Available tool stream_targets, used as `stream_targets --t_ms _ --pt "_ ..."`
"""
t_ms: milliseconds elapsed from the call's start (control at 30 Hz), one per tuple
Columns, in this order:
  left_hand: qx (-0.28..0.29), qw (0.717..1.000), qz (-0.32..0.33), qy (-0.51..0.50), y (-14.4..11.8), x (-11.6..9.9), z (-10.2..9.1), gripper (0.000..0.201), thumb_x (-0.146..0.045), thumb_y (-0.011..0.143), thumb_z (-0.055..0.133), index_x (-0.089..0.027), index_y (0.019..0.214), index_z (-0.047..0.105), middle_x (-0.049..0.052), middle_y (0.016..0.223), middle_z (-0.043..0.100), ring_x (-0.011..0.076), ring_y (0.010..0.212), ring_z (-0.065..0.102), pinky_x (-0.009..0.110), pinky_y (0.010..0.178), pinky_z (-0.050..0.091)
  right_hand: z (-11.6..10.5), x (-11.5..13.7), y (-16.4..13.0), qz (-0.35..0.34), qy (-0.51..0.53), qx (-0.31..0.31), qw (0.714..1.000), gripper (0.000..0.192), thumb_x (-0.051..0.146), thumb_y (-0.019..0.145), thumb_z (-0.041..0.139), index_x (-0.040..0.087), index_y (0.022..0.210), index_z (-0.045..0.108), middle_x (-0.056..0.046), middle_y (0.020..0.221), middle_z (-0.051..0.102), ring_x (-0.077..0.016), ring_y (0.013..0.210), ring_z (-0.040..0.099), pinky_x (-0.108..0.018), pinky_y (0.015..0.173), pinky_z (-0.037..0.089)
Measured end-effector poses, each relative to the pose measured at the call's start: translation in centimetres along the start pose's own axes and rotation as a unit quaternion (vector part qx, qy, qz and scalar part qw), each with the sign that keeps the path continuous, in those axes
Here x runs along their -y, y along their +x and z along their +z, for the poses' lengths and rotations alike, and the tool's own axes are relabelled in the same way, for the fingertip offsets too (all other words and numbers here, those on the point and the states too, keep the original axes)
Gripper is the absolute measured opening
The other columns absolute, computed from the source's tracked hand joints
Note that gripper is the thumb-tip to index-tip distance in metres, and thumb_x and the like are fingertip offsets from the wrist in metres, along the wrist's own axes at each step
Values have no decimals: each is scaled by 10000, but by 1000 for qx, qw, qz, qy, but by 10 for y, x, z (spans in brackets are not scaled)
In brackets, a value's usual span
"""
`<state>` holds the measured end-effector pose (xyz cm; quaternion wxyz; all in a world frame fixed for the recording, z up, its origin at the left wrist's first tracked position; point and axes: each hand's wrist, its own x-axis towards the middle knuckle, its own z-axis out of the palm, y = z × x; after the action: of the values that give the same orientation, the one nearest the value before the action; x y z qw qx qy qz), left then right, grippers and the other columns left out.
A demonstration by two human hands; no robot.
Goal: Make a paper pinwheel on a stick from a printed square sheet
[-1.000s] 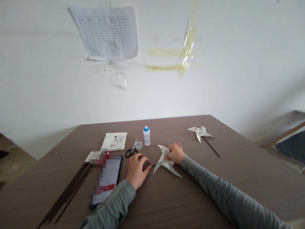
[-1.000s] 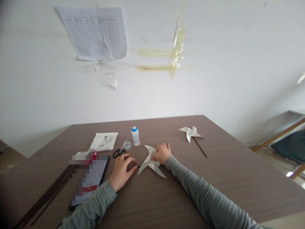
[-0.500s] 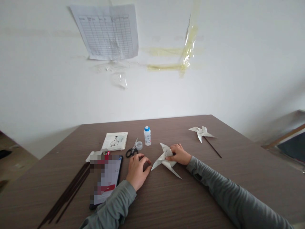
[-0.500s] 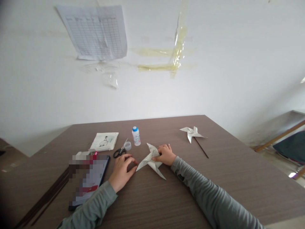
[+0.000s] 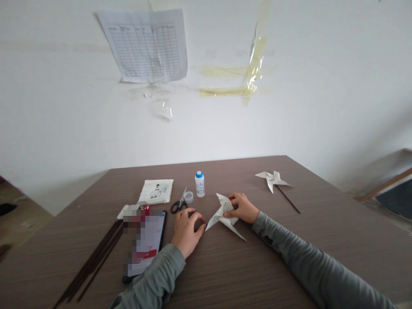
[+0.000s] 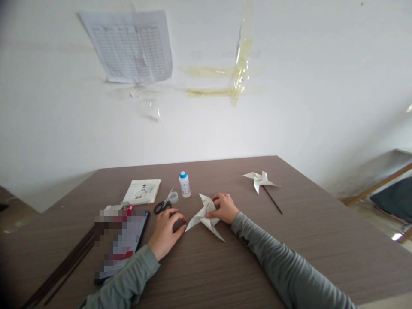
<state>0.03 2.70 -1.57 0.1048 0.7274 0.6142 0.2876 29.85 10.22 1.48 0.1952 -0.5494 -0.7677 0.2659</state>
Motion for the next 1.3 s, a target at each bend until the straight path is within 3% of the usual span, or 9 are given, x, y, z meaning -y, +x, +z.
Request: stream_targets --t_ms 367,667,767,1000,1300 --pt "17 1000 -11 1 0 -7 -5 156 -158 980 967 -300 1044 977 120 1415 877 436 1514 804 690 1388 626 7 14 6 76 -25 -11 997 186 253 802 1082 315 968 1025 -70 1701 887 -474 1704 667 -569 1506 475" --pt "21 1000 -16 10 1 -11 -5 182 -120 984 964 -286 1054 990 144 1442 878 453 1517 819 695 1394 623 13 21 6 121 -22 -42 992 315 171 770 1032 303 1055 999 -79 1511 948 -448 1698 652 -540 1470 484" --pt "15 1000 -15 12 1 -12 -5 200 -102 975 973 -286 1051 992 145 1439 882 453 1507 827 692 1386 634 14 22 5 119 -21 -50 991 296 154 776 1016 306 1029 993 -69 1460 964 -443 1686 660 -553 1475 476" --pt "21 1000 -8 16 -1 -11 -4 211 -101 1009 963 -288 1100 1003 149 1458 890 460 1509 826 710 1376 645 15 20 3 93 -16 -62 994 165 172 782 1035 317 802 958 -58 1620 924 -464 1656 697 -581 1482 484" --pt "6 1000 17 -2 -1 3 -11 176 -139 975 979 -295 1053 1002 142 1438 897 472 1499 817 733 1370 656 12 5 0 32 5 -67 997 168 209 803 1105 309 786 971 -97 1559 951 -462 1592 771 -581 1426 569"
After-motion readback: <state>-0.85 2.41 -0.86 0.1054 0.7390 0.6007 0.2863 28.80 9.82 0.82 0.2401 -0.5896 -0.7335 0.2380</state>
